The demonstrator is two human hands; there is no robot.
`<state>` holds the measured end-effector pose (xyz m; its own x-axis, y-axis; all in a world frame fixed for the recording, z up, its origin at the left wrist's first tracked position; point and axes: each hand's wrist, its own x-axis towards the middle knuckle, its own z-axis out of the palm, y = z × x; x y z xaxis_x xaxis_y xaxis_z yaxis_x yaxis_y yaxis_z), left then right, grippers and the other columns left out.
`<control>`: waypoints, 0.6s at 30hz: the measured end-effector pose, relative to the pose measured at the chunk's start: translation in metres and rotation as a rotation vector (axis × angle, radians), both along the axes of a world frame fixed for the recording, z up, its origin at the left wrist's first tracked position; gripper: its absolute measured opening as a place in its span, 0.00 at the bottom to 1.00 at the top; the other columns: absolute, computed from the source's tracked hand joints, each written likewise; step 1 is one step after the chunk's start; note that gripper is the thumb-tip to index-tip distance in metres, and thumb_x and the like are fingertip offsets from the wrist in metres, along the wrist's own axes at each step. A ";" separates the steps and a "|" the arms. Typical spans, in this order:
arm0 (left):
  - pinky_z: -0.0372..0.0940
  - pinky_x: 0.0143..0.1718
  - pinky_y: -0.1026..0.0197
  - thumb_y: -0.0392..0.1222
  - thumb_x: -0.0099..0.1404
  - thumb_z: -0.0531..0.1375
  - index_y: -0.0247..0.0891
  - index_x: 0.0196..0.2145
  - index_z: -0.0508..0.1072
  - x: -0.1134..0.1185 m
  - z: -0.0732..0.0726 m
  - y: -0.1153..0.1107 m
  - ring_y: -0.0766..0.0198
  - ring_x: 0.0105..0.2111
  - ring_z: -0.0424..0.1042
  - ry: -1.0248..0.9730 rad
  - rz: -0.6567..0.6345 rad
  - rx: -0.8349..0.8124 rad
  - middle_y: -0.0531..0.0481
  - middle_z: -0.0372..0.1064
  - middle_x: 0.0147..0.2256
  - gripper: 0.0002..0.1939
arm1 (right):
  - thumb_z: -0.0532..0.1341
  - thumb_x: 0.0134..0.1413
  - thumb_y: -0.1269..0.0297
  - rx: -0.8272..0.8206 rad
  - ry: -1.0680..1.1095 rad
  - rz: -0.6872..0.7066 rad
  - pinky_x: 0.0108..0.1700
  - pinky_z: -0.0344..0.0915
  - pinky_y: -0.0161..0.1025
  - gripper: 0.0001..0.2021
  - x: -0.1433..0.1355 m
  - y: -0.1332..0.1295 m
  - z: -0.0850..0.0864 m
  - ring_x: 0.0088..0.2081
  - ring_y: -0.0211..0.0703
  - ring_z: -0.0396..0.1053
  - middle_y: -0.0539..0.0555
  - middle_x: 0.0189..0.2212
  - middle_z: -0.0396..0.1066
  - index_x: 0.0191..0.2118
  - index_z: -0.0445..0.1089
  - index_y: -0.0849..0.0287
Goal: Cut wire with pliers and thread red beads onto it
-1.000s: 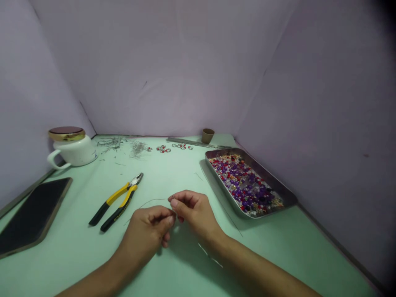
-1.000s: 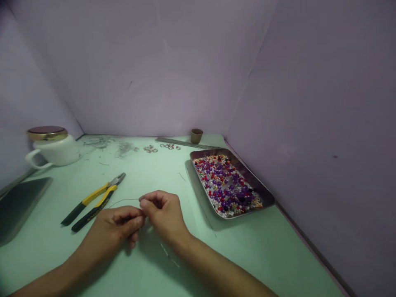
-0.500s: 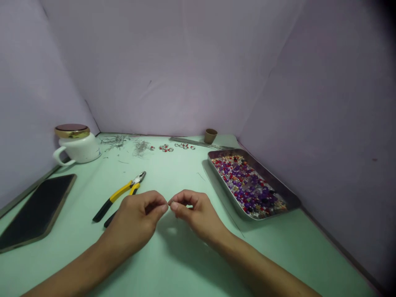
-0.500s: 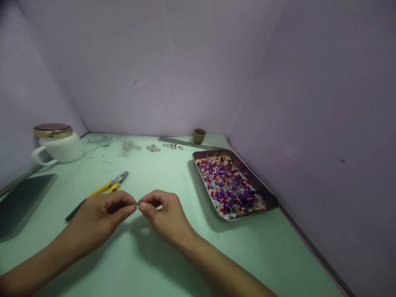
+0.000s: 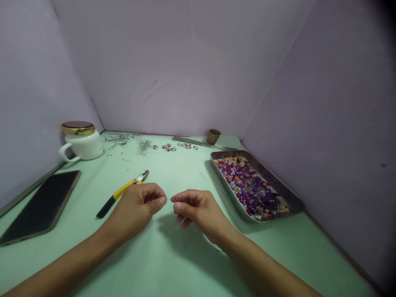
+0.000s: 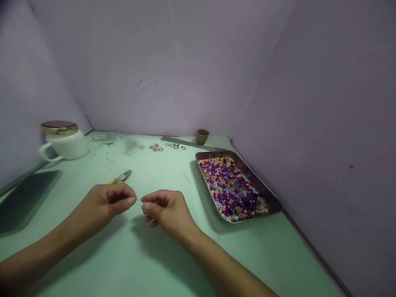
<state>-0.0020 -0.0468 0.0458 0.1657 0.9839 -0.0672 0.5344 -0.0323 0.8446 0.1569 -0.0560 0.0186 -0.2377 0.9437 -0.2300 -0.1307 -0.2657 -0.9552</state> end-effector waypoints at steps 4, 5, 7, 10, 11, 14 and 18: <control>0.49 0.20 0.67 0.43 0.50 0.56 0.38 0.17 0.66 -0.001 -0.001 0.000 0.69 0.18 0.53 0.065 -0.007 0.016 0.58 0.56 0.15 0.09 | 0.64 0.37 0.69 -0.015 -0.057 0.024 0.18 0.56 0.29 0.04 0.001 -0.001 0.002 0.17 0.28 0.59 0.46 0.15 0.64 0.25 0.72 0.63; 0.50 0.20 0.67 0.43 0.51 0.56 0.38 0.17 0.66 -0.001 -0.002 0.001 0.69 0.18 0.54 0.082 -0.010 0.024 0.58 0.56 0.15 0.09 | 0.64 0.37 0.69 -0.020 -0.050 0.031 0.18 0.55 0.29 0.04 0.001 -0.001 0.002 0.16 0.28 0.58 0.45 0.14 0.63 0.24 0.71 0.63; 0.51 0.21 0.66 0.45 0.52 0.55 0.39 0.18 0.68 -0.001 -0.005 0.003 0.68 0.19 0.57 0.138 -0.018 0.048 0.57 0.59 0.16 0.10 | 0.65 0.37 0.67 -0.032 -0.006 0.034 0.19 0.56 0.30 0.06 0.002 0.000 0.000 0.16 0.28 0.57 0.45 0.15 0.63 0.23 0.71 0.63; 0.57 0.28 0.63 0.47 0.54 0.53 0.41 0.29 0.72 -0.011 -0.008 0.009 0.62 0.26 0.65 0.302 -0.009 0.184 0.53 0.69 0.26 0.11 | 0.67 0.35 0.63 -0.058 0.078 -0.017 0.20 0.58 0.31 0.10 0.005 0.005 -0.006 0.17 0.29 0.58 0.47 0.17 0.64 0.25 0.70 0.64; 0.58 0.31 0.61 0.48 0.55 0.52 0.42 0.35 0.72 -0.017 -0.008 0.012 0.59 0.31 0.67 0.374 0.004 0.247 0.51 0.70 0.33 0.14 | 0.68 0.34 0.63 -0.071 0.103 -0.046 0.20 0.59 0.31 0.11 0.007 0.007 -0.007 0.18 0.29 0.59 0.47 0.18 0.65 0.26 0.70 0.65; 0.57 0.32 0.59 0.50 0.56 0.51 0.43 0.41 0.69 -0.044 -0.006 0.023 0.53 0.37 0.68 0.647 0.055 0.295 0.47 0.68 0.41 0.17 | 0.69 0.31 0.64 -0.112 0.168 -0.118 0.22 0.61 0.31 0.13 0.012 0.014 -0.010 0.19 0.30 0.61 0.48 0.20 0.65 0.26 0.69 0.65; 0.52 0.22 0.62 0.52 0.49 0.56 0.40 0.31 0.70 -0.081 -0.010 0.034 0.57 0.24 0.67 0.943 0.027 0.129 0.45 0.69 0.31 0.15 | 0.69 0.31 0.66 -0.137 0.206 -0.153 0.23 0.61 0.30 0.13 0.015 0.017 -0.008 0.20 0.29 0.62 0.49 0.21 0.65 0.26 0.69 0.66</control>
